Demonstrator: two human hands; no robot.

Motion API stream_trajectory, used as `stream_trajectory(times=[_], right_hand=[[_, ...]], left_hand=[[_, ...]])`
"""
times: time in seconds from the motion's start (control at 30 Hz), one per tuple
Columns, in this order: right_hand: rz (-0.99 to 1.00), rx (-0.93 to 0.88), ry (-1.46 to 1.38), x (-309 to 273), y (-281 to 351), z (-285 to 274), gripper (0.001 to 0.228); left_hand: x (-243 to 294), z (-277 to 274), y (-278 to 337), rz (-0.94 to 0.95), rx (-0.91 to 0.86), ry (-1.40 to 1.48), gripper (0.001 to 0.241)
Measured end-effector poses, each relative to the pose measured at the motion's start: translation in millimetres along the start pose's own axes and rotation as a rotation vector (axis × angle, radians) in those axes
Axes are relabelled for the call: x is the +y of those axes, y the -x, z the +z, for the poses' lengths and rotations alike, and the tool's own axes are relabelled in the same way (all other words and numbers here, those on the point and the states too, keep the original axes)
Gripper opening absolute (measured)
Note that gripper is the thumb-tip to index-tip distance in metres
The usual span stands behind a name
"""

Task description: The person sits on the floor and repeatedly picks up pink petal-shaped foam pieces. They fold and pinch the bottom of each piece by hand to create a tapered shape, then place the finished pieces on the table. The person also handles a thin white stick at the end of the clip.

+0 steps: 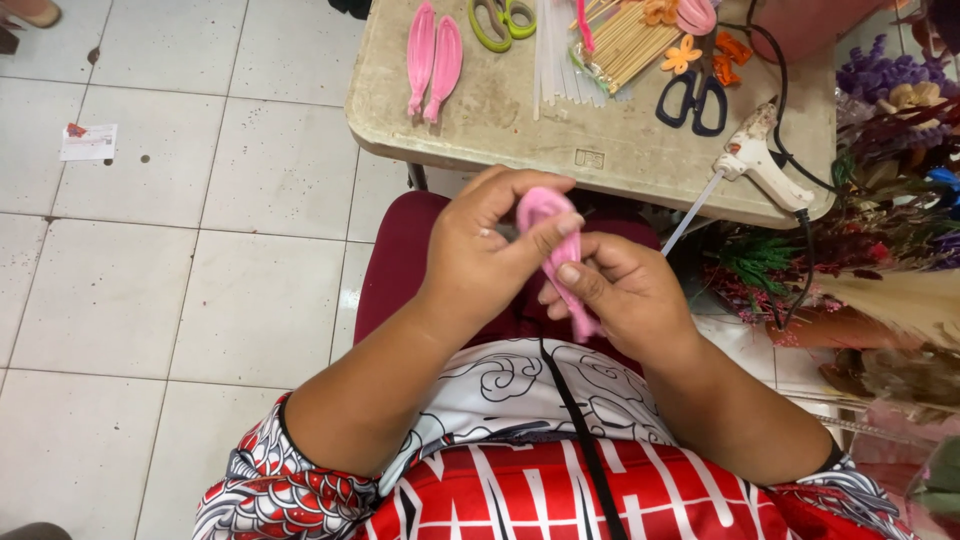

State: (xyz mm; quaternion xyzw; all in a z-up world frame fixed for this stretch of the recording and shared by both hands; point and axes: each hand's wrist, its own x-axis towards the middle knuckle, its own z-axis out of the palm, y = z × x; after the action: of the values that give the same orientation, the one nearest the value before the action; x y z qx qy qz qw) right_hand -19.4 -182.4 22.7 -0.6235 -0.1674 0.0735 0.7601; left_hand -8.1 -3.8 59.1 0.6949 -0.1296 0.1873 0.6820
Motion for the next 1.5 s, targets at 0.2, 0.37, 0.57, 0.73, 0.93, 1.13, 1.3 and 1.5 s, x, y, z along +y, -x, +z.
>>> stream_trajectory(times=[0.2, 0.37, 0.57, 0.73, 0.93, 1.13, 1.3, 1.5], right_hand=[[0.069, 0.038, -0.08, -1, 0, -2, 0.014], [0.09, -0.013, -0.052, 2, 1, -7, 0.019], [0.135, -0.099, -0.001, -1, 7, -7, 0.021], [0.097, -0.182, 0.022, 1, 4, -10, 0.022], [0.223, -0.275, -0.594, -10, 6, 1, 0.032], [0.049, -0.329, -0.277, -6, -8, -2, 0.057], [-0.026, -0.212, -0.014, 5, -2, -17, 0.029], [-0.05, -0.224, -0.255, 38, 3, -28, 0.03]], left_hand=[[-2, 3, 2, -0.086, -0.092, 0.03, 0.017], [-6, 3, 3, -0.119, -0.144, 0.05, 0.02], [-3, 6, 3, -0.165, -0.23, 0.334, 0.03], [-12, 6, 3, -0.196, -0.306, 0.607, 0.052], [-21, -7, 0, -0.143, -0.393, 0.818, 0.068], [-50, -5, -8, -0.306, -0.089, 0.707, 0.025], [-31, -6, -6, -0.323, -0.062, 0.649, 0.031], [-11, 15, 10, -0.197, -0.445, 0.521, 0.069]])
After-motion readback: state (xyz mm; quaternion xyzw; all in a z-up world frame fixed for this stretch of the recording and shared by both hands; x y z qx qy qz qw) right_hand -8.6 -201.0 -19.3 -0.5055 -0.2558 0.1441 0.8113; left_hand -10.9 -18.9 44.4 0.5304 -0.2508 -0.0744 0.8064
